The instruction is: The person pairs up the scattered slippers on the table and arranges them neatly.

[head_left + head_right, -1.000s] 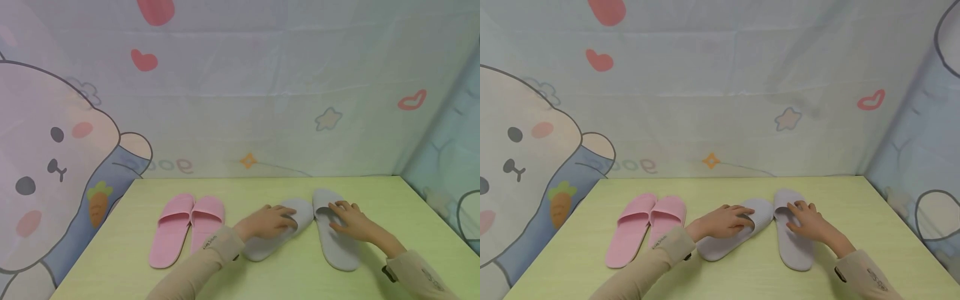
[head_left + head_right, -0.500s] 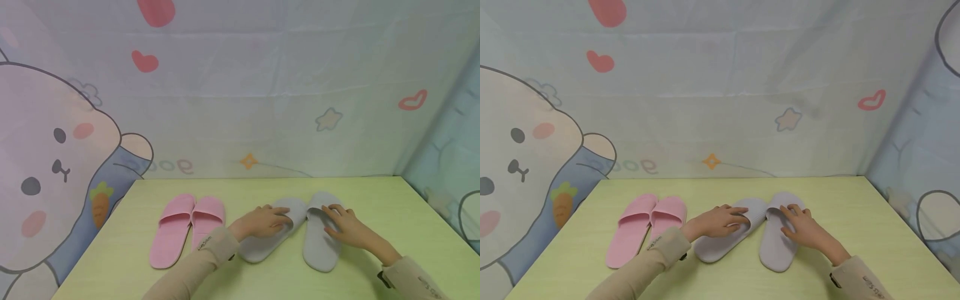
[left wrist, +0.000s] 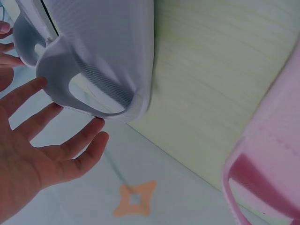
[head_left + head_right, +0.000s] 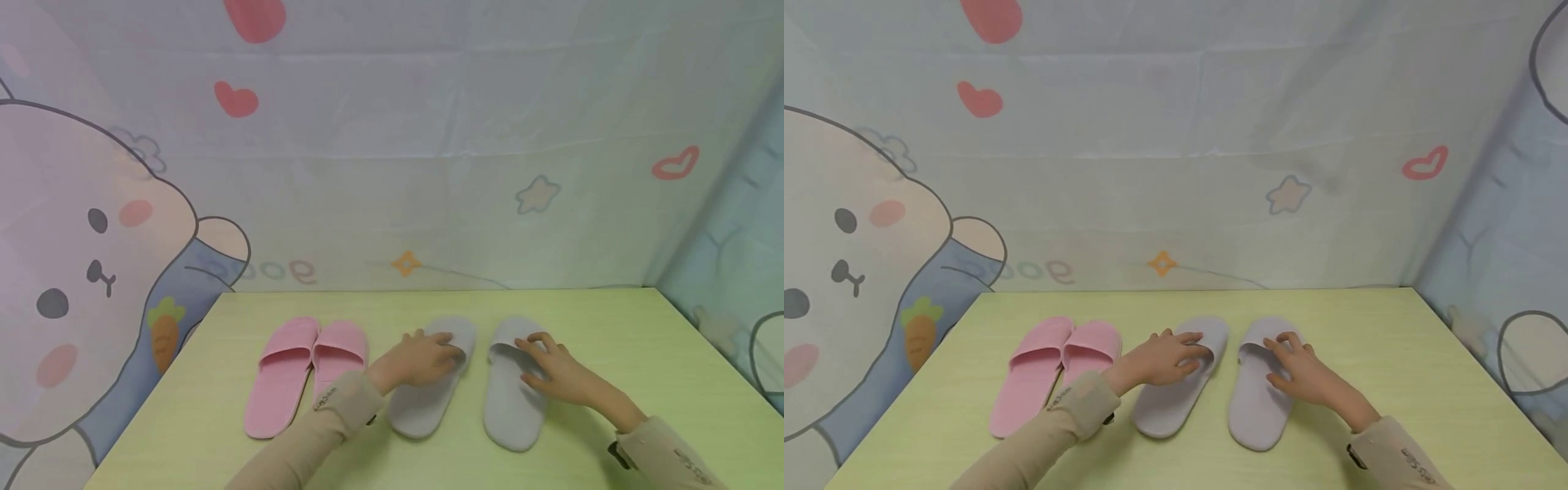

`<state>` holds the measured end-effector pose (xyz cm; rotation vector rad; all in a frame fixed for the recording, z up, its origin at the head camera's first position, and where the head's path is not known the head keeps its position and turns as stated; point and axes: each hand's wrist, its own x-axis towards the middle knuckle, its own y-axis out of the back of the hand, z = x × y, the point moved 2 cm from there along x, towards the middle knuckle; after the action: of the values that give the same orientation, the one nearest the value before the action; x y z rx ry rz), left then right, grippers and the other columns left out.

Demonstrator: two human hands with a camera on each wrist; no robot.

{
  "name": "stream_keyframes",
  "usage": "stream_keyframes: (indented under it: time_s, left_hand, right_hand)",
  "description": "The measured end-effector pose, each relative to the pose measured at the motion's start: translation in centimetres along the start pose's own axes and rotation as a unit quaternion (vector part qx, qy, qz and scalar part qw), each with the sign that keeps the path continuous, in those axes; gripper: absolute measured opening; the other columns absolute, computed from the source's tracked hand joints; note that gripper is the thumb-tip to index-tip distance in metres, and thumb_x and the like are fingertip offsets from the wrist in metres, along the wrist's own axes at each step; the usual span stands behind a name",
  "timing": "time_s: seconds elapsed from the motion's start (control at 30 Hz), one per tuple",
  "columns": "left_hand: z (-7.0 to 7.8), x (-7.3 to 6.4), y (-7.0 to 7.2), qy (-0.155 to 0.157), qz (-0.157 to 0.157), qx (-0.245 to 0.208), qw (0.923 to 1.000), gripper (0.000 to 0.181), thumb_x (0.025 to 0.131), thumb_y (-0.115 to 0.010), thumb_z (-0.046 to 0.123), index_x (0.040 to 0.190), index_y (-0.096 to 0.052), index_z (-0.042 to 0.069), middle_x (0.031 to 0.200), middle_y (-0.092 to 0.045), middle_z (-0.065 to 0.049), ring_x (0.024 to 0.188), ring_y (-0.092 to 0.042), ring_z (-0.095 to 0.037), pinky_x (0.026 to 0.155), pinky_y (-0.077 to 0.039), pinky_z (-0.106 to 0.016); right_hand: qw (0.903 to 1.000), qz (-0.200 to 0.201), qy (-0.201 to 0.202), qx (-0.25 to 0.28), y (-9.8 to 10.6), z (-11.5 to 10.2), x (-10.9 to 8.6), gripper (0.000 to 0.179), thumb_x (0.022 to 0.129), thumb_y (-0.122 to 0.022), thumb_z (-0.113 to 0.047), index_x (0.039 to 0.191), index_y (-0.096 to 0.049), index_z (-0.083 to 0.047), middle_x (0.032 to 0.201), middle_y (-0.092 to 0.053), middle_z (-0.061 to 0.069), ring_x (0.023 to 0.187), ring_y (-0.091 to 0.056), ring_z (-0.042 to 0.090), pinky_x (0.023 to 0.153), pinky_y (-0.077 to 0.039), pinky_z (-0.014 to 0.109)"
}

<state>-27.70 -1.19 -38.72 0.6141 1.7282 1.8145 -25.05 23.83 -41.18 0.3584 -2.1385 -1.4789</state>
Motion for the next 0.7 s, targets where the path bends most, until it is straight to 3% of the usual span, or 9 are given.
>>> stream_keyframes:
  time_s: [0.3,0.7]
  left_hand:
    - [-0.6,-1.1,0.0,0.044,0.002,-0.011,0.9990,0.037,0.094,-0.035,0.035,0.128,-0.047,0.030,0.140,-0.040,-0.002,0.117,-0.043,-0.045,0.089,-0.038,-0.058]
    - [-1.1,-2.9,-0.4,0.071,0.019,0.019,0.9971,0.039,0.093,-0.037,0.036,0.130,-0.045,0.027,0.139,-0.041,-0.004,0.114,-0.045,-0.043,0.087,-0.039,-0.055]
  right_hand:
    - [0.9985,-0.028,0.032,0.035,-1.0,-1.2,0.9,0.058,0.083,-0.061,-0.018,0.132,-0.037,0.003,0.129,-0.037,0.028,0.106,-0.042,0.048,0.079,-0.042,0.054]
    - [0.9960,-0.052,0.054,0.049,-2.2,-3.0,2.4,0.062,0.084,-0.059,-0.019,0.135,-0.031,0.004,0.138,-0.030,0.030,0.118,-0.035,0.050,0.090,-0.037,0.057]
